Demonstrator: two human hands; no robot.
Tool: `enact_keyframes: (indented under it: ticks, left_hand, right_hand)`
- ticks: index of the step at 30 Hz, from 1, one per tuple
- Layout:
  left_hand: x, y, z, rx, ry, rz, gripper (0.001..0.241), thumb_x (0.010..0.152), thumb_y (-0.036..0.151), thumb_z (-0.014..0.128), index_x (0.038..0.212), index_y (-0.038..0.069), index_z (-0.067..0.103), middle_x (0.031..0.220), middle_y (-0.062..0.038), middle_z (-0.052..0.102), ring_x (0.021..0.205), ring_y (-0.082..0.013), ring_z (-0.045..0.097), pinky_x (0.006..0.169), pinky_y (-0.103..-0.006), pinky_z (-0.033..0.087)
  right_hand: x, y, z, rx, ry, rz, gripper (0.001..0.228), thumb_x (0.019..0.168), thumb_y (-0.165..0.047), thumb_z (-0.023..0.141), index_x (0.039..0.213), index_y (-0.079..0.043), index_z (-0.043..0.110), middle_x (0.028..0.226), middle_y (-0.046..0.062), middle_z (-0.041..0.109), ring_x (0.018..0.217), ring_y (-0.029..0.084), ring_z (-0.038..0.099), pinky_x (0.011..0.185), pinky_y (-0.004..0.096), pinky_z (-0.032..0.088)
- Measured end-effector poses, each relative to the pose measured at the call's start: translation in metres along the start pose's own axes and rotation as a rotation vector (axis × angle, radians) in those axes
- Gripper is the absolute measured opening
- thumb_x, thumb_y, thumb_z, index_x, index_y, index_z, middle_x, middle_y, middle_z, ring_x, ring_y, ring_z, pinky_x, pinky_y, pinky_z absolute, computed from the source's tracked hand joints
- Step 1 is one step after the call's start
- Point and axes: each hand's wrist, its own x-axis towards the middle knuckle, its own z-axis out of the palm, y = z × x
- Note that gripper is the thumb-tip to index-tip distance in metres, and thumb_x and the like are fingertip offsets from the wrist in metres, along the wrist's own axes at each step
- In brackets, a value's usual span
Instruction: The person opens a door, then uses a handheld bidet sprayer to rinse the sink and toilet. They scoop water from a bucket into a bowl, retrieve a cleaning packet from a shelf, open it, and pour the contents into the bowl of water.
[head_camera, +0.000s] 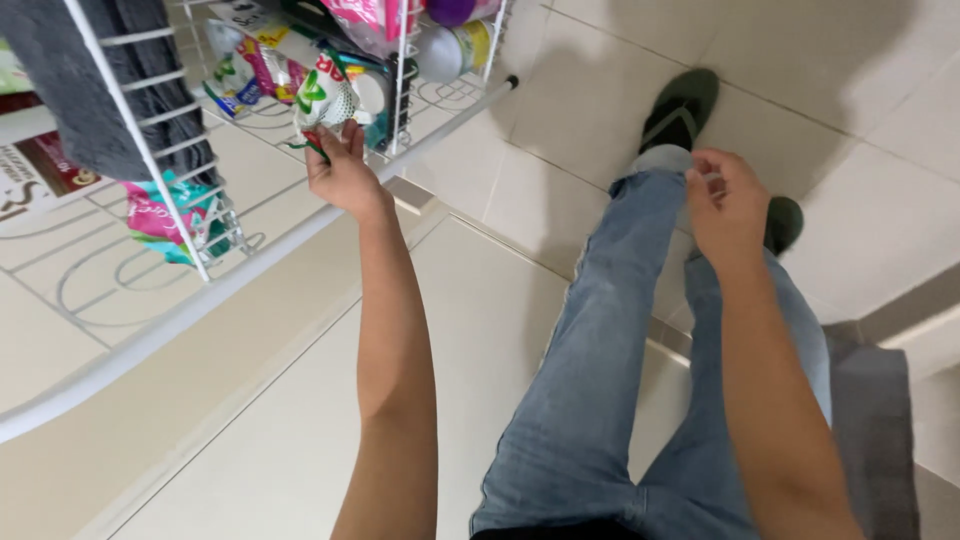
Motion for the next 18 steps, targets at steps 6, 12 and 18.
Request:
enact_keyframes:
  ticks: [6, 12, 18]
  left_hand:
    - [0.106, -0.059, -0.021, -0.113, 0.253, -0.203, 0.035, 0.096, 0.01, 0.067, 0.13, 0.003, 0.057, 0.116, -0.035, 0.061, 0.074, -0.0552, 0.074, 0.067, -0.0585, 0.068]
    - [0.15, -0.044, -0.013, -0.121, 0.355, -0.199, 0.037, 0.096, 0.015, 0.064, 0.13, 0.001, 0.058, 0.116, -0.038, 0.061, 0.079, -0.0543, 0.074, 0.069, -0.0562, 0.07]
    - [0.144, 0.007, 0.025, -0.219, 0.394, -0.39, 0.034, 0.099, 0.007, 0.053, 0.12, -0.02, 0.054, 0.099, -0.029, 0.067, 0.077, -0.0332, 0.072, 0.064, -0.0333, 0.066]
  right_hand:
    - [0.018, 0.009, 0.019, 0.024, -0.028, 0.079, 0.02, 0.112, 0.0, 0.065, 0.131, 0.003, 0.067, 0.108, 0.021, 0.066, 0.089, 0.035, 0.067, 0.069, 0.041, 0.054]
    - [0.034, 0.036, 0.04, 0.054, -0.037, 0.144, 0.021, 0.113, -0.001, 0.061, 0.133, 0.0, 0.068, 0.111, 0.02, 0.065, 0.087, 0.028, 0.064, 0.07, 0.038, 0.053]
    - [0.034, 0.051, 0.064, 0.04, -0.067, 0.195, 0.026, 0.103, 0.004, 0.063, 0.129, 0.006, 0.066, 0.102, 0.013, 0.065, 0.077, 0.017, 0.053, 0.065, 0.028, 0.045]
